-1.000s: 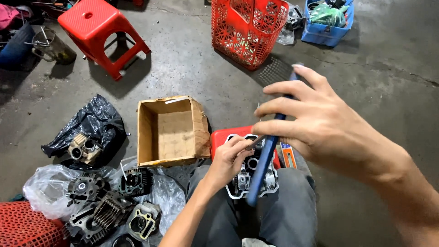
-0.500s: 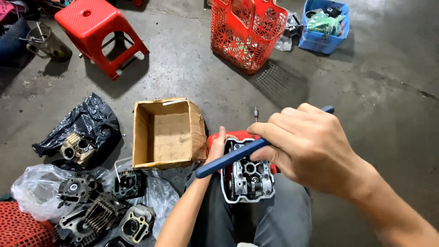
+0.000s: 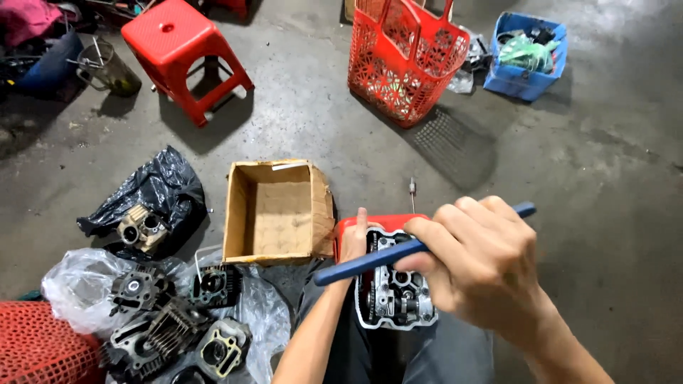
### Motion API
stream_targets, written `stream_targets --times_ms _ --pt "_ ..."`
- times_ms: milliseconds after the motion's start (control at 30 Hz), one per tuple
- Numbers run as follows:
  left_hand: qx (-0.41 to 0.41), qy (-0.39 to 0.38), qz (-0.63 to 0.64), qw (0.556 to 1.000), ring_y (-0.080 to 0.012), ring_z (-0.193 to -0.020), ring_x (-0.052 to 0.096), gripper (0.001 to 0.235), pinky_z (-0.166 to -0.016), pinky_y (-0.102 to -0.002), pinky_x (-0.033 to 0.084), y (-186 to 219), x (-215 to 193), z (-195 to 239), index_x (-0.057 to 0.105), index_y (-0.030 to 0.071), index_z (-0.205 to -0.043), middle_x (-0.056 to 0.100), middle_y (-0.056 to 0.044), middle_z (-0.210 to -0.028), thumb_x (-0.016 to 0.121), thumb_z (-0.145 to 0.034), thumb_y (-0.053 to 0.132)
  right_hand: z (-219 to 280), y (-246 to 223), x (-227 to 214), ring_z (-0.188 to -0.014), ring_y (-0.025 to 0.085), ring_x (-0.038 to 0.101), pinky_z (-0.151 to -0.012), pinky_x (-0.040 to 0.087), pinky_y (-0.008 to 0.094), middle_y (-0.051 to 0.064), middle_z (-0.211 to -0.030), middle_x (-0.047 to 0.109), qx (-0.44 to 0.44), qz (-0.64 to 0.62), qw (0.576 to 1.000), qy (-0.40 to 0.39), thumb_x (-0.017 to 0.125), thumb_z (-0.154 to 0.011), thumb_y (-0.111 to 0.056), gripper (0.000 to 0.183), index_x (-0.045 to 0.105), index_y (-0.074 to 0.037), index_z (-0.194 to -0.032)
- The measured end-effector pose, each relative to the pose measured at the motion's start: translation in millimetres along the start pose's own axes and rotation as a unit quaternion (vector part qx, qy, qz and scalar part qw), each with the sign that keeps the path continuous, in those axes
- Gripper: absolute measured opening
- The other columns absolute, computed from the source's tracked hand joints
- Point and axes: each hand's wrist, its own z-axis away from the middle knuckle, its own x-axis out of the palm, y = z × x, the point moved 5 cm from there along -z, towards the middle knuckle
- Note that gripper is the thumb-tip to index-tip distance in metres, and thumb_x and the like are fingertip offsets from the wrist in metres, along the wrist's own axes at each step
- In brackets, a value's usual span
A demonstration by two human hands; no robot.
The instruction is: Repairing a motorcycle engine cylinder head using a T-handle wrench and a screwdriver
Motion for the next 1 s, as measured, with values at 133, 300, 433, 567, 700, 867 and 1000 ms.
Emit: stream_targets --times_ms 133,300,433,567,700,867,1000 --pt "-0.016 0.002 -0.025 1.000 -0.0204 -0.087 0.068 0.084 -0.086 -0.028 0.050 -11 0 -11 0.079 0.003 -0.081 0.077 -0.007 -0.087 0.022 -0.101 0.060 -1 13 1 -0.068 0.018 0.053 -0.067 0.041 0.035 0.002 -0.084 0.062 -0.035 -0.016 0.999 -0.034 0.075 -0.087 -0.032 0.026 0.071 -0.009 -0.099" --pt "0.202 0.055 0.043 0.977 -0.0107 -0.069 0.056 0.026 -0.066 -0.024 0.045 74 -10 64 0.073 0.000 -0.101 0.069 -0.003 -0.078 0.055 -0.096 0.017 7 17 -6 -0.078 0.020 0.057 -0.077 0.042 0.035 0.003 -0.096 0.066 -0.022 -0.011 0.998 -0.056 0.079 -0.077 -0.017 0.027 0.069 -0.009 -0.100" --pt "0.346 -0.097 -0.076 0.930 -0.0242 -0.097 0.072 0.041 -0.085 -0.032 0.056 142 7 133 0.061 -0.005 -0.127 0.074 -0.013 -0.115 0.067 -0.086 -0.003 8 22 -6 -0.081 0.022 0.054 -0.081 0.039 0.037 0.004 -0.091 0.062 -0.050 -0.046 0.996 -0.056 0.074 -0.078 -0.009 0.026 0.066 -0.006 -0.102" --pt "0.323 -0.115 -0.055 0.938 -0.0168 -0.102 0.074 0.041 -0.083 -0.026 0.060 159 12 136 0.061 -0.001 -0.131 0.073 -0.009 -0.117 0.059 -0.092 -0.013 -6 17 -50 -0.081 0.021 0.059 -0.089 0.041 0.040 0.006 -0.092 0.069 -0.071 -0.071 0.994 -0.034 0.076 -0.083 -0.006 0.019 0.070 -0.003 -0.101" --pt "0.384 -0.185 -0.078 0.901 -0.0162 -0.077 0.062 0.039 -0.070 -0.028 0.049 187 41 126 0.065 0.001 -0.119 0.070 -0.005 -0.098 0.055 -0.083 -0.007 -5 32 -78 -0.099 0.023 0.063 -0.106 0.042 0.048 0.004 -0.101 0.071 -0.079 0.008 0.995 -0.067 0.078 -0.080 -0.007 0.027 0.075 -0.006 -0.107" --pt "0.365 -0.183 -0.054 0.911 -0.0116 -0.073 0.053 0.043 -0.065 -0.024 0.043 162 78 95 0.068 0.001 -0.120 0.070 -0.003 -0.099 0.060 -0.080 -0.013 23 69 -66 -0.125 0.031 0.064 -0.116 0.043 0.048 0.007 -0.119 0.074 -0.040 0.048 0.994 -0.086 0.077 -0.076 -0.005 0.040 0.073 -0.006 -0.116" --pt "0.343 -0.187 -0.058 0.919 -0.0119 -0.069 0.051 0.027 -0.063 -0.026 0.043 146 83 83 0.068 0.001 -0.113 0.066 -0.003 -0.089 0.060 -0.089 -0.007 38 83 -51 -0.127 0.029 0.063 -0.116 0.041 0.047 0.004 -0.118 0.073 -0.026 0.043 0.994 -0.096 0.075 -0.079 -0.007 0.036 0.072 -0.007 -0.115"
